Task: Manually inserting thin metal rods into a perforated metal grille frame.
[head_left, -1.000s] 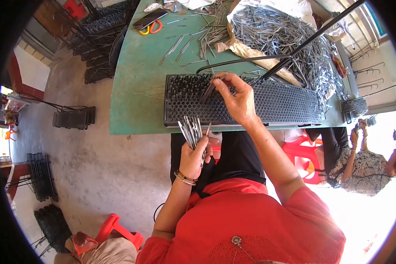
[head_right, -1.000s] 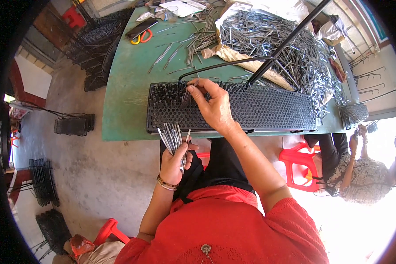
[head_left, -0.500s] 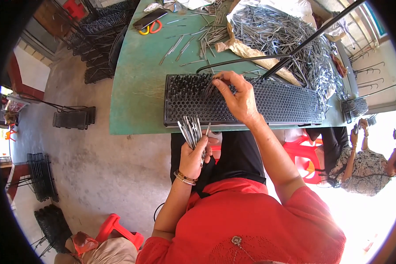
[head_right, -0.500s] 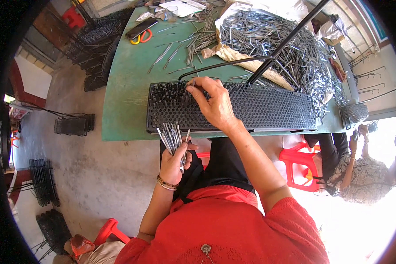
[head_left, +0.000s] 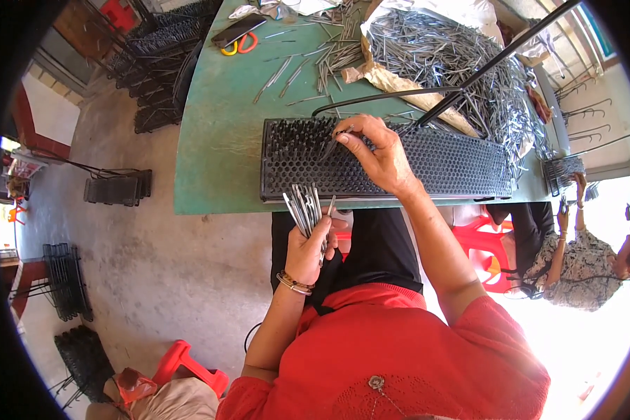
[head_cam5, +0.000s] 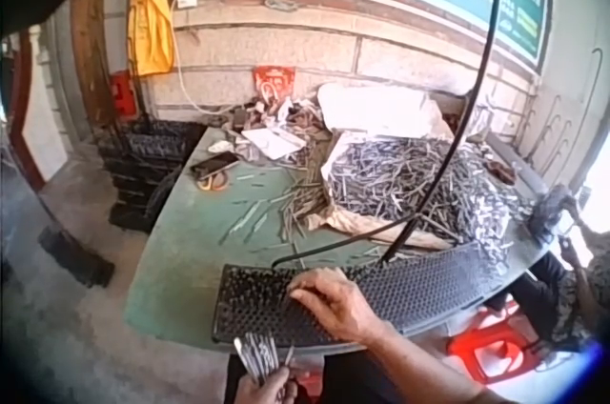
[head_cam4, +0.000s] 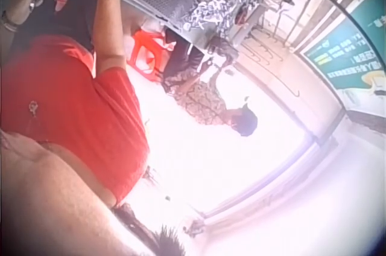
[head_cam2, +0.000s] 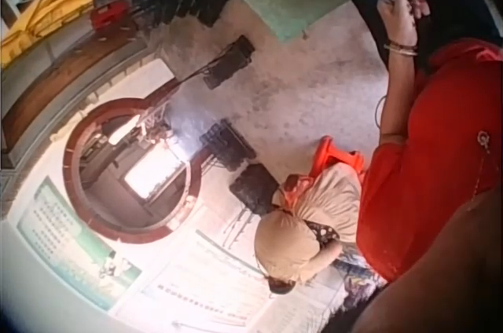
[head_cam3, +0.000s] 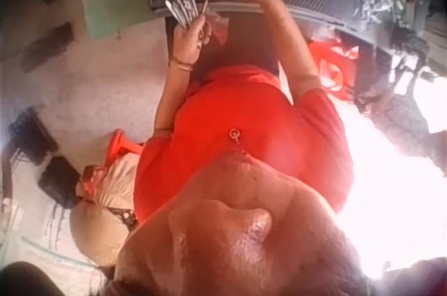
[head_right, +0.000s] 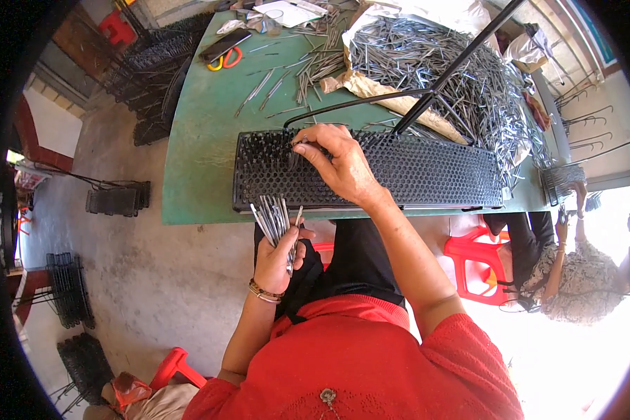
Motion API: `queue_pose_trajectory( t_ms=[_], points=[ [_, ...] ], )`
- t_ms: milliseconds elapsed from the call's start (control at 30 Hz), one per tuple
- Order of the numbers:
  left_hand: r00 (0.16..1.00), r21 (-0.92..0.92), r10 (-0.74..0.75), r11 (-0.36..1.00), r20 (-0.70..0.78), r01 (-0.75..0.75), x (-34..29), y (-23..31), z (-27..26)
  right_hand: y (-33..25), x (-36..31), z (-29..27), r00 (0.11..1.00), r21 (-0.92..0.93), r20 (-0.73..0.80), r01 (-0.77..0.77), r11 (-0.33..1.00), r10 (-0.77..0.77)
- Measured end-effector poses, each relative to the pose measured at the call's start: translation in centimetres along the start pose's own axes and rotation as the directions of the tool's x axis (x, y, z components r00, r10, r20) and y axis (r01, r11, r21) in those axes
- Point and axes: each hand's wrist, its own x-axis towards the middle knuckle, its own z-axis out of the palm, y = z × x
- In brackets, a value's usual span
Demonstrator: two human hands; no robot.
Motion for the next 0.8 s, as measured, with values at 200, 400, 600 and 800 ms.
queue_pose_trajectory(
  t_ms=[200, 400, 600, 800],
  points=[
    [1.000, -0.017, 0.005, 1.000, -0.013, -0.006, 0.02, 0.00, 0.21, 0.16, 0.00, 0.83, 0.991, 0.013, -0.079, -0.107, 0.994, 0.108],
    [1.000, -0.028, 0.006, 1.000, -0.015, -0.007, 0.02, -0.07, 0.09, -0.61, -0.09, 0.63, 0.999, -0.022, -0.049, -0.020, 1.000, 0.019],
    [1.000, -0.016, -0.006, 1.000, -0.019, 0.006, 0.03, 0.07, 0.24, -0.09, 0.09, 0.45, 0.999, -0.034, -0.039, -0.001, 0.999, 0.000],
    [1.000, -0.021, 0.003, 1.000, -0.014, -0.003, 0.05, 0.00, 0.29, -0.41, 0.14, 0.91, 0.995, -0.028, -0.072, -0.077, 0.997, 0.075]
  ],
)
